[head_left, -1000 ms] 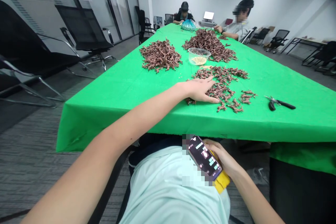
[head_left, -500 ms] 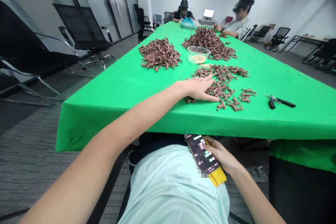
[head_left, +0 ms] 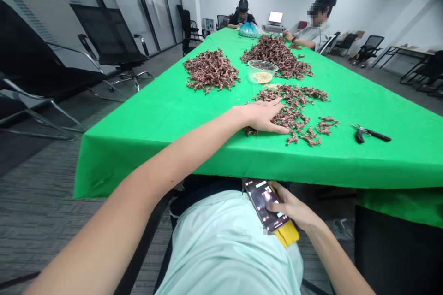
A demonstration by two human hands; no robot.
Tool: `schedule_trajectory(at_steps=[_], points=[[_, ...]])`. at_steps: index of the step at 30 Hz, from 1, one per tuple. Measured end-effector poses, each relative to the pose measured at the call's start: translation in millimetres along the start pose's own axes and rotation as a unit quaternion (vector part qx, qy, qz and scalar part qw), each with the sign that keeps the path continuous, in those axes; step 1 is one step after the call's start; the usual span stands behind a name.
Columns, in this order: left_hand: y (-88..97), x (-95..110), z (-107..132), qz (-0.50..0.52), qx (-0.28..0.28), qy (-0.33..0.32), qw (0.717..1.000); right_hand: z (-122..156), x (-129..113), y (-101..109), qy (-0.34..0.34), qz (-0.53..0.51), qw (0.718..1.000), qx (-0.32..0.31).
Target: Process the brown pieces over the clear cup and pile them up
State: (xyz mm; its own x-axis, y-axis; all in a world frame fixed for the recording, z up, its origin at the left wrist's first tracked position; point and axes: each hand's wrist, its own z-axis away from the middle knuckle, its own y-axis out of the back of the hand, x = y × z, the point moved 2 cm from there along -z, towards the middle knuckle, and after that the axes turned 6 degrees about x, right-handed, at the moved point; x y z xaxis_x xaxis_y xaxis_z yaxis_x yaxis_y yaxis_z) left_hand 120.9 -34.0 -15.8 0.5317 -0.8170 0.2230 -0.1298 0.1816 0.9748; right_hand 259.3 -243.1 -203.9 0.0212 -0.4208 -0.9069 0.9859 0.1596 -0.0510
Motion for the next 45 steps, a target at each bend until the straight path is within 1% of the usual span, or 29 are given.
schedule_trajectory(at_steps=[3,9,14,18,19,22,24,27,34,39,45], points=[[0.3,0,0,-0.005,0.002,0.000,1.000,2,-3,3,0.004,-0.016,1.000,-0.009],[0.4,0,1,-0.007,0.004,0.003,1.000,-2,-2,3,0.006,-0.028,0.999,-0.032],[1.1,1,1,-0.006,0.004,0.000,1.000,-5,1,6,0.007,-0.016,1.000,-0.020],[0.9,1,1,-0.004,0.004,0.001,1.000,-7,3,7,0.027,-0.009,0.999,-0.029],[0.8,1,1,-0.004,0.003,0.001,1.000,-7,3,6,0.031,-0.003,0.999,-0.023],[0.5,1,1,-0.006,0.002,0.000,1.000,-9,2,3,0.028,0.021,0.999,0.023],[0.3,1,1,-0.006,0.000,-0.002,1.000,-10,-1,1,0.026,0.032,0.998,0.038],[0.0,0,1,-0.006,0.001,-0.005,1.000,-10,-2,-1,0.033,0.041,0.998,0.038],[0.8,1,0,-0.012,-0.002,-0.002,1.000,-15,3,3,0.030,0.047,0.998,0.035],[1.1,2,0,-0.016,-0.001,0.000,1.000,-12,-1,1,0.020,0.043,0.998,0.031],[0.5,1,0,-0.014,-0.003,0.001,1.000,-10,-3,1,0.023,0.044,0.998,0.025]])
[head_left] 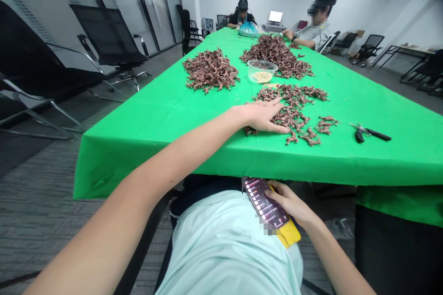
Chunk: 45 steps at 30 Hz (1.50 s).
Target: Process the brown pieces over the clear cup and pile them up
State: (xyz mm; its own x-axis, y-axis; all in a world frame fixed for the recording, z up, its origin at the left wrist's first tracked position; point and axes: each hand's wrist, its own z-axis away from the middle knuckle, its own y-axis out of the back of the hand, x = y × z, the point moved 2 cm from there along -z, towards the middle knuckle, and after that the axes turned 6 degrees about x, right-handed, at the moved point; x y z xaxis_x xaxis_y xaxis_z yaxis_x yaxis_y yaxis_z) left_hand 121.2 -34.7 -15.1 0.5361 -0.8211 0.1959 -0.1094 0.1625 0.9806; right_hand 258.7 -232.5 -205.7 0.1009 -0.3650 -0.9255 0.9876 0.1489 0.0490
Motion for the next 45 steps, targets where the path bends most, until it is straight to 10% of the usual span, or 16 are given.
schedule_trajectory(at_steps=[45], points=[[1.5,1,1,0.004,-0.001,0.006,1.000,5,12,19,0.040,0.033,0.986,-0.156]])
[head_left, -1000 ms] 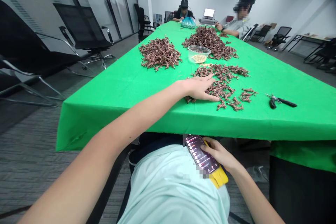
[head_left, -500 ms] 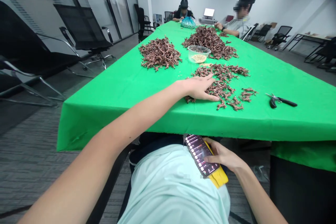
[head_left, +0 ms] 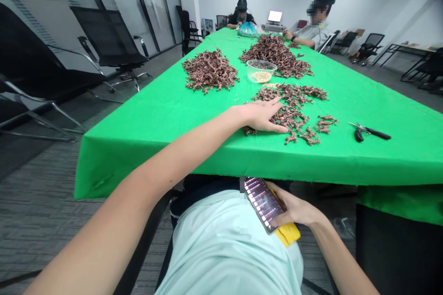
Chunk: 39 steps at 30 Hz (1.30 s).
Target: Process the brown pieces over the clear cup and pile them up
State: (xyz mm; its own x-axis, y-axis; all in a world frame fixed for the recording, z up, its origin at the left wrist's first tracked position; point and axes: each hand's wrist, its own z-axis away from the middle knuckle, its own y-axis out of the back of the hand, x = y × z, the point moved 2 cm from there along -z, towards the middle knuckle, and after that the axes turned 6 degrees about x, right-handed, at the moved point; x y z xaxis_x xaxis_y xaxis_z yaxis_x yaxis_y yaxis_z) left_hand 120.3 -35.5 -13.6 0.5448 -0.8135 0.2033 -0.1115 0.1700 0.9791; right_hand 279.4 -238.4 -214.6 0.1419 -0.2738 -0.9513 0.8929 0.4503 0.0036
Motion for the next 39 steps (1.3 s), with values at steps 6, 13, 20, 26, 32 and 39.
schedule_trajectory(at_steps=[6,13,20,26,32,39], points=[[-0.3,0,0,0.002,0.002,-0.003,1.000,-1,-6,-9,0.006,-0.009,1.000,0.016],[-1.3,-1,0,0.001,0.002,0.001,1.000,5,-13,-18,0.064,0.123,0.987,0.082],[-0.4,0,0,-0.001,0.004,-0.003,1.000,6,-10,-2,0.037,0.051,0.998,-0.029],[-0.1,-1,0,0.004,-0.001,-0.003,1.000,5,-10,-16,0.025,0.054,0.997,0.041],[-0.4,0,0,0.001,0.003,0.000,1.000,8,-21,-40,0.011,0.221,0.954,0.202],[-1.1,-1,-1,0.005,0.003,-0.002,1.000,9,-22,-51,-0.069,0.320,0.896,0.299]])
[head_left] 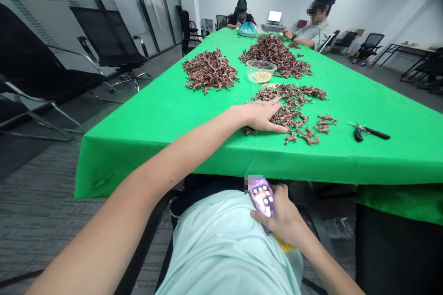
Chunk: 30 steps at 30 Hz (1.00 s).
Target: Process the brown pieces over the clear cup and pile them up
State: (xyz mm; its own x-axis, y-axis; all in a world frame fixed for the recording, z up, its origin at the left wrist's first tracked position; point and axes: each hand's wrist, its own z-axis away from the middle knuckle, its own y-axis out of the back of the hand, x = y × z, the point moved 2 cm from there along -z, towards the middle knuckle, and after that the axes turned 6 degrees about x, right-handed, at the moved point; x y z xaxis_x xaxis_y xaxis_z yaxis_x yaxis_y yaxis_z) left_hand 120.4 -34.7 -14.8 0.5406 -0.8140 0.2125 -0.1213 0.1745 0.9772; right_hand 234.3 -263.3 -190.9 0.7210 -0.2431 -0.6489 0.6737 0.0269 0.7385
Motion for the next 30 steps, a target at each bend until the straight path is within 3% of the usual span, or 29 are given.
schedule_trajectory(at_steps=[8,14,22,25,30], points=[[0.4,1,1,-0.003,-0.001,-0.003,1.000,-2,1,4,-0.060,-0.023,0.998,-0.004],[0.0,1,0,-0.006,0.000,-0.004,1.000,-8,8,-3,-0.035,-0.034,0.999,-0.014],[-0.1,0,1,-0.007,-0.004,0.005,1.000,-26,38,-2,-0.007,-0.164,0.986,0.015],[0.4,1,2,-0.007,-0.005,0.004,1.000,-29,40,6,-0.027,-0.244,0.969,-0.031],[0.3,0,3,-0.003,-0.001,0.000,1.000,-32,49,35,-0.130,-0.391,0.905,-0.104]])
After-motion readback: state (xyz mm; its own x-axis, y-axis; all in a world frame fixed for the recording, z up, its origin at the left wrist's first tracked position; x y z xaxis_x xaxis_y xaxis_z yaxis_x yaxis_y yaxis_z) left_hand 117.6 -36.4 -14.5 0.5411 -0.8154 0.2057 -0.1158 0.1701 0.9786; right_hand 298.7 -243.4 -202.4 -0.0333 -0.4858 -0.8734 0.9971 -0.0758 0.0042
